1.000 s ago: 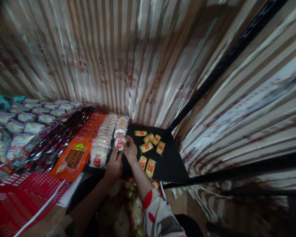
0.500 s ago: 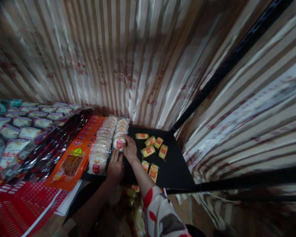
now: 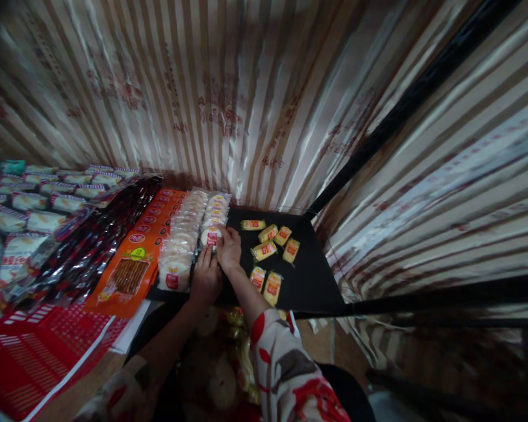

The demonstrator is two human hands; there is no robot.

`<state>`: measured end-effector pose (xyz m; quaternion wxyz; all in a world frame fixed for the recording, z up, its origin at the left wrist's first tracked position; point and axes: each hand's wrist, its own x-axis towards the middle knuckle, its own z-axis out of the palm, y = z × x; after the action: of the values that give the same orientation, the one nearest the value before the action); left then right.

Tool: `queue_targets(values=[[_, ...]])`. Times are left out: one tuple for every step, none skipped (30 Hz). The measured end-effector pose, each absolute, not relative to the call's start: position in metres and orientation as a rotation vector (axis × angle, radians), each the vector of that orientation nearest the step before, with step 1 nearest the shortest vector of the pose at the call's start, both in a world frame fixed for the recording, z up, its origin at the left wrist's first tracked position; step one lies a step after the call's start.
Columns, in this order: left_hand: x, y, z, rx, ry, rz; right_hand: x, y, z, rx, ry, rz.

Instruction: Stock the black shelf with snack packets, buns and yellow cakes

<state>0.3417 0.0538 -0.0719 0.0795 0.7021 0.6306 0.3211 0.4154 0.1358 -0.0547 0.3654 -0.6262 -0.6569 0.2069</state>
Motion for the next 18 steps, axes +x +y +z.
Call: queue_targets(values=[[0.341,0.054,-0.072,2.096,1.890,0.966,0.415,0.132,-0.053,-1.630,-1.673,0.521],[0.341,0.054,-0.072,2.089,1.895,0.976,0.414,0.128,-0.051,-1.645,-1.662,0.511],[0.341,0.054,-0.072,2.083,1.897,0.992,0.414,0.123,-0.048,-1.652,-1.652,0.505],[0.340,0.054,-0.071,2.083,1.891,1.011,0.414,0.116,-0.046,-1.651,-1.643,0.503],[0.339,0.053,-0.070,2.090,1.879,1.031,0.415,0.108,-0.043,-1.642,-1.633,0.502],[0.338,0.052,-0.069,2.103,1.861,1.053,0.415,0.098,-0.041,-1.625,-1.621,0.500],[0.337,0.049,-0.067,2.122,1.835,1.074,0.416,0.088,-0.038,-1.596,-1.613,0.496],[0.336,0.045,-0.065,2.144,1.803,1.092,0.417,0.075,-0.036,-1.554,-1.607,0.489],[0.334,0.038,-0.063,2.164,1.769,1.107,0.418,0.062,-0.034,-1.505,-1.603,0.481],[0.333,0.030,-0.060,2.177,1.738,1.119,0.419,0.047,-0.034,-1.453,-1.598,0.474],[0.332,0.020,-0.058,2.183,1.709,1.131,0.420,0.032,-0.034,-1.406,-1.589,0.470],[0.331,0.008,-0.057,2.180,1.684,1.141,0.422,0.016,-0.035,-1.374,-1.578,0.471],[0.330,-0.005,-0.057,2.166,1.669,1.149,0.423,0.000,-0.037,-1.358,-1.566,0.472],[0.330,-0.020,-0.059,2.143,1.656,1.155,0.425,-0.016,-0.041,-1.359,-1.560,0.478],[0.330,-0.034,-0.062,2.109,1.649,1.154,0.426,-0.031,-0.046,-1.376,-1.559,0.489],[0.331,-0.049,-0.068,2.065,1.651,1.127,0.428,-0.045,-0.053,-1.401,-1.577,0.512],[0.332,-0.062,-0.076,2.009,1.678,1.092,0.429,-0.057,-0.061,-1.427,-1.621,0.552],[0.333,-0.074,-0.085,1.951,1.718,1.046,0.430,-0.066,-0.070,-1.455,-1.671,0.592]])
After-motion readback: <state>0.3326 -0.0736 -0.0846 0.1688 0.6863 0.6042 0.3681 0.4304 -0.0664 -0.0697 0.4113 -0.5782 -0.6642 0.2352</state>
